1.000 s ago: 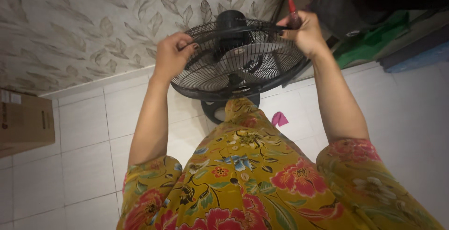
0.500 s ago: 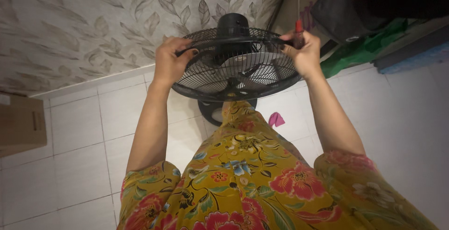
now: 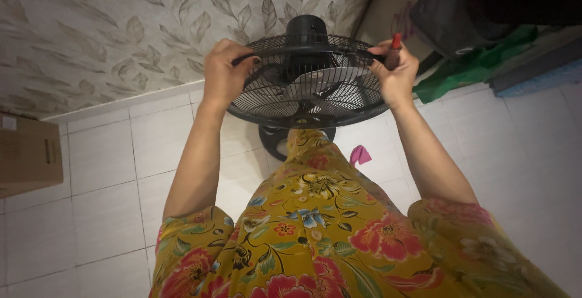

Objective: The person assembles a standing fan by attaching the front grille to the fan head using a screwdriver and a pink cloth. They secure the grille with screws and wipe the fan components during the process.

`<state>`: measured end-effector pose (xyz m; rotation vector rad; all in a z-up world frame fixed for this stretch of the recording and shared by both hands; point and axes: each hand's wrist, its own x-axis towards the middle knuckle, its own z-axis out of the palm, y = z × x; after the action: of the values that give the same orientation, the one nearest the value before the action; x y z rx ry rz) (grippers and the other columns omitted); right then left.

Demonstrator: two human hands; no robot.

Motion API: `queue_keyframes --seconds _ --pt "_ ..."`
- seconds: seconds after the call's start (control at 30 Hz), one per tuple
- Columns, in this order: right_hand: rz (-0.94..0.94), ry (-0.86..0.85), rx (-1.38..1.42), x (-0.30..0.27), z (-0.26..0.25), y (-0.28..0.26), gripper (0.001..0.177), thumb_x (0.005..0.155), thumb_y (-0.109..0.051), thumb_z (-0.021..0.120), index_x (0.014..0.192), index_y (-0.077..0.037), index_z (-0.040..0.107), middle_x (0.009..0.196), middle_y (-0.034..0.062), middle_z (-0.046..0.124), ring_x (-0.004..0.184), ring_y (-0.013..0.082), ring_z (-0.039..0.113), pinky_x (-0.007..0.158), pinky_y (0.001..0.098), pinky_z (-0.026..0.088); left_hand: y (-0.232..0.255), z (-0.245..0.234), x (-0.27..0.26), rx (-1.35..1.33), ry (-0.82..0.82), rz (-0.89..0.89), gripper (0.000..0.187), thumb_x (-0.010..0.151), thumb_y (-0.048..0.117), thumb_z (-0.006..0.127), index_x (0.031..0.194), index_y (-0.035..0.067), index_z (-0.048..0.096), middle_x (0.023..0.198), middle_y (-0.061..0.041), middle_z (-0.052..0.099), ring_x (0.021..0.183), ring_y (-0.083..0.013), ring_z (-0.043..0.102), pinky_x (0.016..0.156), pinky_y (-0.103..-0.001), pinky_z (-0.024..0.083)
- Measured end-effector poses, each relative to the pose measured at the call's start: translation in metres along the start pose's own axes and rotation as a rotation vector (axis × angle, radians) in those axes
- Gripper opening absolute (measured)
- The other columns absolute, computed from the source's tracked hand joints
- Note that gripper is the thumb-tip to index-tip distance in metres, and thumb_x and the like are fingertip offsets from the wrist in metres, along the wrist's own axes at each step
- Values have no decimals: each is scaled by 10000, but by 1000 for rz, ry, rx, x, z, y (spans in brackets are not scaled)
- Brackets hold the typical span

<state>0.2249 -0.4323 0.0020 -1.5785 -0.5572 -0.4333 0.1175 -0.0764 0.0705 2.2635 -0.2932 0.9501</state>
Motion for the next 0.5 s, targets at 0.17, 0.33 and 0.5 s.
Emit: queue_keyframes --seconds 0.17,0.33,0.5 --pt "30 60 57 -1 4 5 302 878 143 699 1141 14 628 1058 51 735 926 84 657 822 223 529 11 -2 3 249 56 176 173 774 62 860 930 79 788 884 -76 721 970 -319 634 851 -451 455" --pt "-49 18 37 -2 4 10 252 920 145 736 1129 32 652 1135 83 689 983 112 667 852 238 535 1 -2 2 102 -4 10 174 784 80 873 935 77 787 888 -83 712 869 -285 656 778 -419 467" --pt "22 -56 8 9 -11 17 274 874 119 765 1115 29 669 1134 74 693 999 117 636 883 242 511 -21 18 -2 -340 -27 -342 167 812 33 847 949 43 752 947 -48 661 835 -181 632 751 -291 508"
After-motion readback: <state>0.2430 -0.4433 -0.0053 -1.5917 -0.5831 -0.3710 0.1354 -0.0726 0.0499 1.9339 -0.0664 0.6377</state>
